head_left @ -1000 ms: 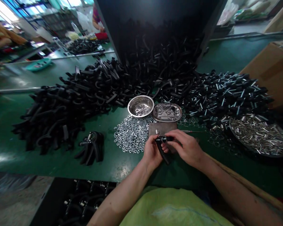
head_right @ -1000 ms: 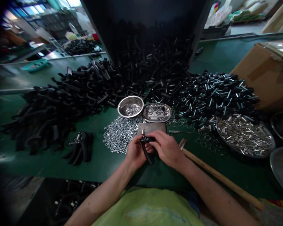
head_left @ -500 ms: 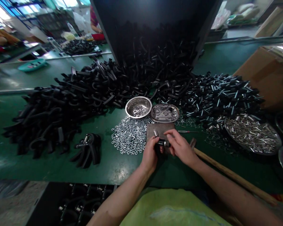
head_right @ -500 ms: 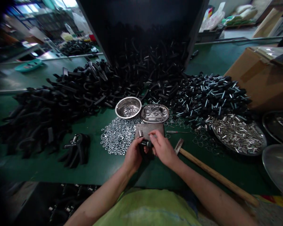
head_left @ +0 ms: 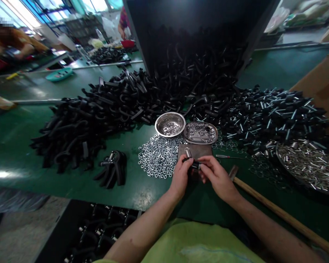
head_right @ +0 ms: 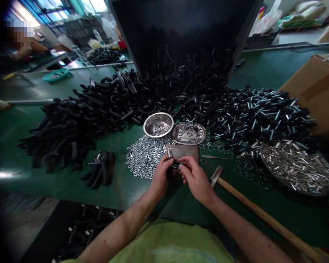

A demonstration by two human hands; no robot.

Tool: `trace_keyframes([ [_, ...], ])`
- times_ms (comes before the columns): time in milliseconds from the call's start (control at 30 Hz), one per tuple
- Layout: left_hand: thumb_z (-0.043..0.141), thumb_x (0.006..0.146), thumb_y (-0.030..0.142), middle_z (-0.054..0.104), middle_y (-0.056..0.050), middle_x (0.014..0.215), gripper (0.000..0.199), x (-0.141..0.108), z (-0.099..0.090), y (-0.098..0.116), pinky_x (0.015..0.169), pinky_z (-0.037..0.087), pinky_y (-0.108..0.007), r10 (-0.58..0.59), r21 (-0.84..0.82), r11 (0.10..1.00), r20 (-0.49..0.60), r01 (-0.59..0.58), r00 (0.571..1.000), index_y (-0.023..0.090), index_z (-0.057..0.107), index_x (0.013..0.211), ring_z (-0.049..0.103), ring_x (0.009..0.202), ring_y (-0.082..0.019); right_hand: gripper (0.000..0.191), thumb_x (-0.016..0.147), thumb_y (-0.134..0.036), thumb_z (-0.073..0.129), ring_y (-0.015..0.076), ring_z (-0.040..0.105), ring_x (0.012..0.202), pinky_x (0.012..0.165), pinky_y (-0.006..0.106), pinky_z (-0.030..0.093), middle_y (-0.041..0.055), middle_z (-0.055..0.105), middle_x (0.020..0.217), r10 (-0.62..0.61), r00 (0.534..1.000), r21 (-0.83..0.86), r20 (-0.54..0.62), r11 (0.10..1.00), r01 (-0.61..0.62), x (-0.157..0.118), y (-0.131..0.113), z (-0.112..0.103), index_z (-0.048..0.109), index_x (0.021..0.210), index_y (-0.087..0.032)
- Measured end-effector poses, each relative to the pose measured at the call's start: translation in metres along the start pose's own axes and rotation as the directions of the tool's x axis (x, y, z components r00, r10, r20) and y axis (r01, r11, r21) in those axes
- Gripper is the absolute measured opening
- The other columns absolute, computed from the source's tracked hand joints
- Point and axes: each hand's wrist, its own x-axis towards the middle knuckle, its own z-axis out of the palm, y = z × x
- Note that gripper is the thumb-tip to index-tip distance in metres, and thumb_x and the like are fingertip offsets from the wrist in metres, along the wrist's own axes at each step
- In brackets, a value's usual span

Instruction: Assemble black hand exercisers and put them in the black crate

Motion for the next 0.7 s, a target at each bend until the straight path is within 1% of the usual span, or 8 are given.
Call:
trace_keyframes([
  [133, 0.077, 0.063, 0.036, 0.058, -0.002, 0.092, 0.047, -0.007, 0.000, 0.005, 0.081, 0.040, -0.028, 0.261, 0.280, 0.939, -0.205, -0.198, 0.943, 0.022, 0.052, 0.099, 0.055, 0.087, -0.018, 0.028, 0.082, -0.048, 0.053, 0.0108, 0.051, 0.046, 0.039, 0.022, 0.040, -0.0053, 0.053, 0.062, 0.290, 0.956, 0.491, 0.049, 0.827, -0.276, 0.003, 0.006, 0.014, 0.046, 0.094, -0.023],
  [200, 0.084, 0.052, 0.034, 0.058, -0.004, 0.095, 0.059, -0.007, -0.006, 0.004, 0.082, 0.040, -0.030, 0.288, 0.390, 0.899, -0.175, -0.202, 0.942, 0.021, 0.053, 0.100, 0.055, 0.091, -0.021, 0.032, 0.082, -0.054, 0.052, 0.0104, 0.049, 0.040, 0.036, 0.021, 0.037, -0.0063, 0.053, 0.056, 0.332, 0.938, 0.435, 0.102, 0.833, -0.343, 0.008, 0.008, 0.013, 0.045, 0.088, -0.023],
  [267, 0.084, 0.051, 0.038, 0.059, -0.003, 0.090, 0.061, -0.003, -0.016, 0.002, 0.077, 0.041, -0.030, 0.245, 0.505, 0.848, -0.098, -0.163, 0.965, 0.022, 0.053, 0.101, 0.056, 0.083, -0.021, 0.036, 0.083, -0.058, 0.047, 0.0112, 0.048, 0.037, 0.036, 0.022, 0.036, -0.0059, 0.053, 0.049, 0.315, 0.924, 0.155, 0.218, 0.923, -0.351, 0.022, 0.007, 0.004, 0.046, 0.082, -0.022],
  [367, 0.079, 0.058, 0.047, 0.060, -0.004, 0.087, 0.058, 0.006, -0.031, -0.004, 0.071, 0.041, -0.032, 0.244, 0.730, 0.658, 0.027, -0.186, 0.969, 0.022, 0.052, 0.103, 0.057, 0.077, -0.022, 0.033, 0.087, -0.048, 0.046, 0.0122, 0.053, 0.044, 0.045, 0.024, 0.040, -0.0023, 0.058, 0.051, 0.143, 0.945, -0.404, 0.295, 0.915, -0.013, 0.059, -0.002, -0.008, 0.053, 0.072, -0.020],
  [433, 0.076, 0.060, 0.049, 0.060, -0.006, 0.090, 0.056, 0.010, -0.038, -0.008, 0.073, 0.043, -0.036, 0.277, 0.834, 0.482, 0.146, -0.268, 0.950, 0.022, 0.053, 0.104, 0.057, 0.083, -0.025, 0.021, 0.087, -0.034, 0.051, 0.0139, 0.060, 0.062, 0.059, 0.027, 0.045, 0.0013, 0.066, 0.067, -0.085, 0.954, -0.652, 0.286, 0.712, 0.259, 0.095, -0.014, -0.005, 0.061, 0.077, -0.019],
  [500, 0.076, 0.061, 0.046, 0.060, -0.009, 0.095, 0.053, 0.011, -0.039, -0.011, 0.078, 0.043, -0.041, 0.285, 0.877, 0.323, 0.267, -0.355, 0.921, 0.021, 0.055, 0.103, 0.056, 0.090, -0.029, 0.015, 0.086, -0.024, 0.053, 0.0168, 0.062, 0.084, 0.076, 0.030, 0.045, 0.0050, 0.070, 0.086, -0.232, 0.913, -0.776, 0.334, 0.482, 0.407, 0.133, -0.026, 0.009, 0.066, 0.085, -0.018],
  [600, 0.077, 0.061, 0.042, 0.059, -0.011, 0.103, 0.053, 0.011, -0.036, -0.013, 0.083, 0.043, -0.045, 0.271, 0.896, 0.186, 0.347, -0.402, 0.898, 0.020, 0.055, 0.104, 0.053, 0.097, -0.031, 0.016, 0.085, -0.016, 0.054, 0.0219, 0.057, 0.102, 0.088, 0.033, 0.042, 0.0107, 0.069, 0.096, -0.231, 0.889, -0.811, 0.395, 0.367, 0.456, 0.186, -0.034, 0.042, 0.070, 0.085, -0.016],
  [700, 0.077, 0.060, 0.043, 0.059, -0.011, 0.106, 0.056, 0.010, -0.033, -0.011, 0.085, 0.043, -0.046, 0.267, 0.903, 0.148, 0.356, -0.403, 0.896, 0.020, 0.056, 0.107, 0.052, 0.098, -0.030, 0.013, 0.083, -0.015, 0.058, 0.0261, 0.055, 0.107, 0.087, 0.035, 0.044, 0.0163, 0.067, 0.100, -0.164, 0.896, -0.831, 0.413, 0.335, 0.445, 0.222, -0.029, 0.068, 0.071, 0.083, -0.012],
])
